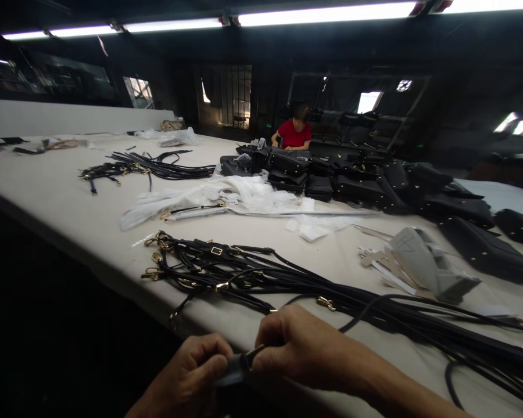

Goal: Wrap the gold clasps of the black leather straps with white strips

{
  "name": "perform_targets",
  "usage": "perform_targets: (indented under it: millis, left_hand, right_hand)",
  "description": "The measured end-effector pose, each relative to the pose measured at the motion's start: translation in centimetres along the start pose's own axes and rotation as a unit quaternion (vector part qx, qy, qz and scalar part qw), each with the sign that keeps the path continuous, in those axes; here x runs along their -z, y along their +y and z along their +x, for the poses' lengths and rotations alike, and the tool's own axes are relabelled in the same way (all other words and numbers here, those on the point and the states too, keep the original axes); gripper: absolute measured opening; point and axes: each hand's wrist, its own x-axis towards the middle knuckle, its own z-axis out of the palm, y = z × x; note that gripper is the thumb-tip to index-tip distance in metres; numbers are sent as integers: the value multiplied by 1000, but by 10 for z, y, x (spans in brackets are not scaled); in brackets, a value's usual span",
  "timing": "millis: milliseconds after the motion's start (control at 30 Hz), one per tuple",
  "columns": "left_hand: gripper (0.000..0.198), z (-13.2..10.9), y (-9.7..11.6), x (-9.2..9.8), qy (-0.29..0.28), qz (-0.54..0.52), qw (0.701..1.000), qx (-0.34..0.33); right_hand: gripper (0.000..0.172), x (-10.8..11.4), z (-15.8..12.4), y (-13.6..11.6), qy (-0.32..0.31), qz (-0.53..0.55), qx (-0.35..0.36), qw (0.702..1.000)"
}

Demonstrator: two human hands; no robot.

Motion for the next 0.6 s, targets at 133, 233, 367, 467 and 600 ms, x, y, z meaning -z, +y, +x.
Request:
perform_targets:
  millis: [133, 233, 367, 467, 600]
  left_hand:
    - [45, 2, -1, -7, -7, -68, 997, 30]
    - [48, -1, -3, -4, -1, -92, 996, -1]
    - [27, -7, 4, -5, 62, 4, 998, -33]
    - [17, -7, 13, -15, 89, 123, 984, -89]
    - [22, -5, 15, -16, 106, 105, 984, -93]
  right_hand:
    - [13, -13, 7, -3, 26, -93, 19, 995]
    - [16, -8, 6, -7, 35, -102, 25, 994]
    - [19, -4, 6, -2, 35, -103, 28, 994]
    - [17, -18, 12, 4, 80, -191, 43, 977]
    - [18, -25, 14, 5, 87, -204, 73, 972]
